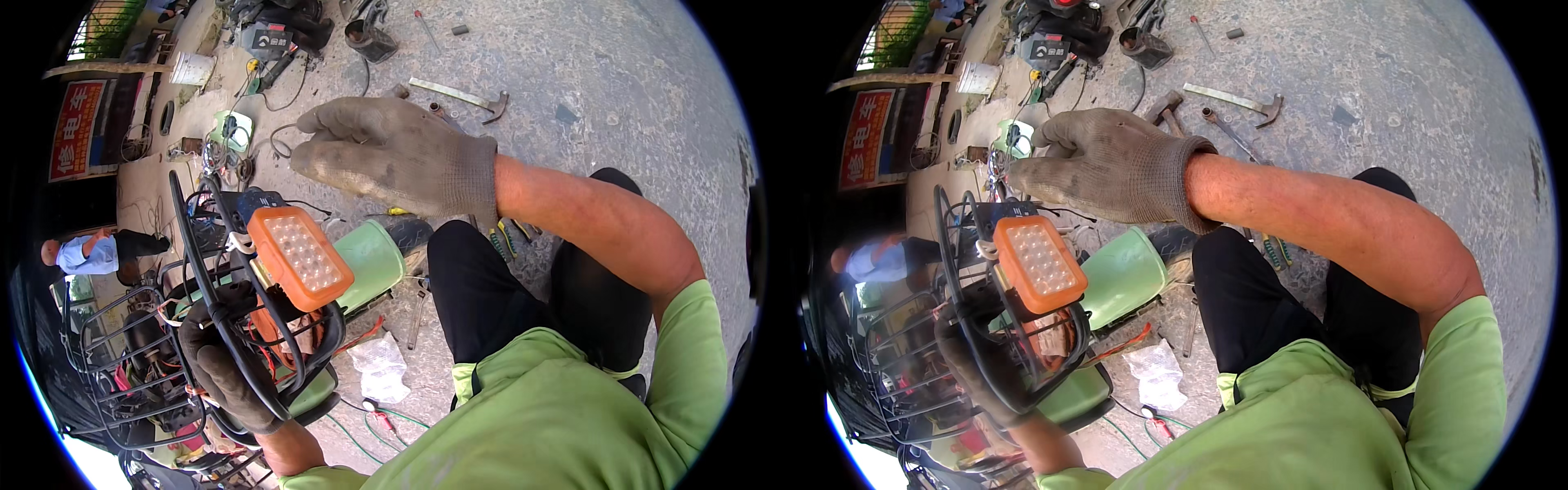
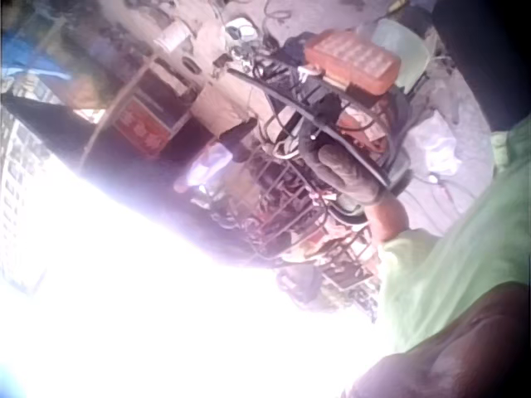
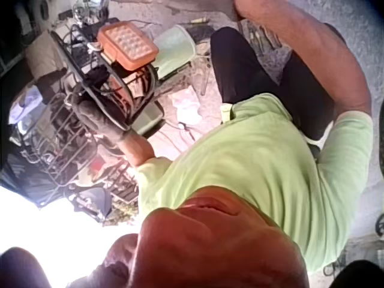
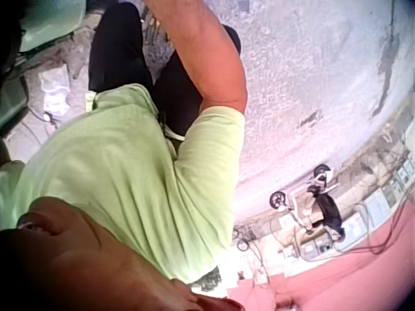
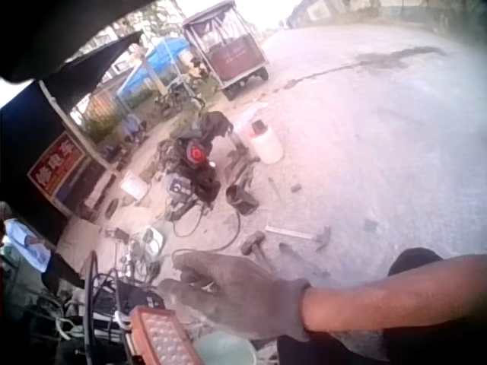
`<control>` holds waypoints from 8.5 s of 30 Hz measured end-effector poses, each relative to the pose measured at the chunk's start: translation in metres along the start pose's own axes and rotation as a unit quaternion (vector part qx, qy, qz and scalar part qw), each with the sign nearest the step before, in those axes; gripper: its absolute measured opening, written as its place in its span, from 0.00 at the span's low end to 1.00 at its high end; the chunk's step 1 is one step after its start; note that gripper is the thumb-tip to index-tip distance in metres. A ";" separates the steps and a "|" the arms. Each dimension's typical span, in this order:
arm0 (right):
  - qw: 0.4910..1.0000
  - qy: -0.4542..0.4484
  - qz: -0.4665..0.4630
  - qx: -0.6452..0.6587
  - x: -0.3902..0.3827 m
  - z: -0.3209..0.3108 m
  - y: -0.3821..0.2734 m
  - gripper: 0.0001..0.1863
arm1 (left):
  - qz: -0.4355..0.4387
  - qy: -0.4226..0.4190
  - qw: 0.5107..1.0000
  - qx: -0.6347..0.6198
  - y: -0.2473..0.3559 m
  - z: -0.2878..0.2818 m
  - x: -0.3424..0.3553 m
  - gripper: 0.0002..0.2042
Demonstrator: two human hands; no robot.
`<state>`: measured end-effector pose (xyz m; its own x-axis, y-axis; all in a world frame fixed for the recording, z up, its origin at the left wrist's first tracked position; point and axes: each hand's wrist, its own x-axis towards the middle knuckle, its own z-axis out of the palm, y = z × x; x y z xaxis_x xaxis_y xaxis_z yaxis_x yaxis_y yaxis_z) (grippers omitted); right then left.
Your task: The person secures an orange LED light to the rear rack of a green scooter using zip ties. They wrap the ties around the rack and tighten them by hand, then trim the excess plastic ends.
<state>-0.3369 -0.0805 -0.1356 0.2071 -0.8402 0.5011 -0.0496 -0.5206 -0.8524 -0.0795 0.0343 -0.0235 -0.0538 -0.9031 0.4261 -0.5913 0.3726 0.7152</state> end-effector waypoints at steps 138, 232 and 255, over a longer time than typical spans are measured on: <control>0.939 -0.239 -0.049 -0.243 0.181 0.114 -0.097 0.15 | -0.408 -0.211 0.884 -0.092 0.010 -0.024 0.038 0.22; 0.904 -0.251 -0.061 -0.341 0.186 0.128 -0.093 0.24 | -0.362 -0.045 0.880 -0.304 0.008 0.003 0.016 0.19; 0.925 -0.260 -0.052 -0.274 0.181 0.118 -0.092 0.17 | -0.487 -0.062 0.817 -0.302 0.068 0.010 0.035 0.22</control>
<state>-0.1797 -0.1670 0.0158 0.6731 -0.6694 0.3144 -0.4610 -0.7122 -0.5294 -0.1294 0.0263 0.0345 0.1034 -0.8349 -0.5405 0.1001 -0.5320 0.8408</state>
